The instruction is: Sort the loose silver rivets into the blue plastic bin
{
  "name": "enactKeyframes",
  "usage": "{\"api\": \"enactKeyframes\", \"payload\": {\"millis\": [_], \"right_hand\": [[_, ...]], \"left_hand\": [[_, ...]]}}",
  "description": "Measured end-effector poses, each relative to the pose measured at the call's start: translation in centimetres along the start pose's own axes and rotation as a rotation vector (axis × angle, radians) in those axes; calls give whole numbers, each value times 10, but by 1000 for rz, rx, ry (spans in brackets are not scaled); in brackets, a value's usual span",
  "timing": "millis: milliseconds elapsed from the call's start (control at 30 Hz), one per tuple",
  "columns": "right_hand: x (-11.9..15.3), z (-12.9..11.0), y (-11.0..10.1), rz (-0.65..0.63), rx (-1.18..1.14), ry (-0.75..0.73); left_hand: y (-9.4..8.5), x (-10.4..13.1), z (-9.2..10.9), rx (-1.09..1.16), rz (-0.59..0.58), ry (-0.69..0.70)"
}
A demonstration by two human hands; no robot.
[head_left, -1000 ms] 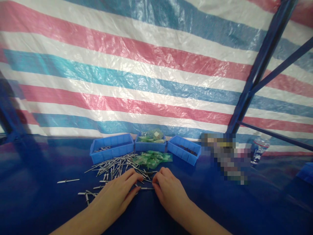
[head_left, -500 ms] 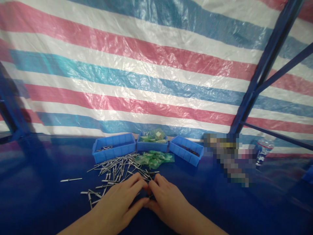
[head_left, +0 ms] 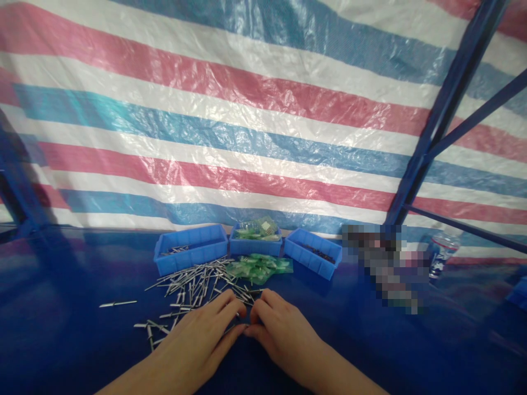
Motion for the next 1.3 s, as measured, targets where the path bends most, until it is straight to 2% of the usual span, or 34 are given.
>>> {"api": "enactKeyframes", "payload": {"millis": [233, 533, 800, 1067, 1300], "right_hand": [[2, -1, -6, 42, 21, -30], [2, -5, -10, 118, 28, -97], [6, -8, -16, 143, -24, -92], [6, 2, -26, 256, -14, -48], [8, 5, -36, 359, -42, -31]], "left_hand": [[1, 0, -4, 104, 31, -3], [-9, 0, 3, 292, 72, 38], [-17, -2, 6, 297, 134, 76], [-33, -5, -9, 234, 281, -61], [-43, -6, -13, 265, 325, -144]]}}
Point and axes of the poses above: each hand's wrist, its own x-axis away from the middle knuckle, its own y-axis out of the palm, z = x × y, the point moved 8 cm from there along -x, towards the middle knuckle, and after that the axes turned 3 degrees about -x, right-handed, at the moved point
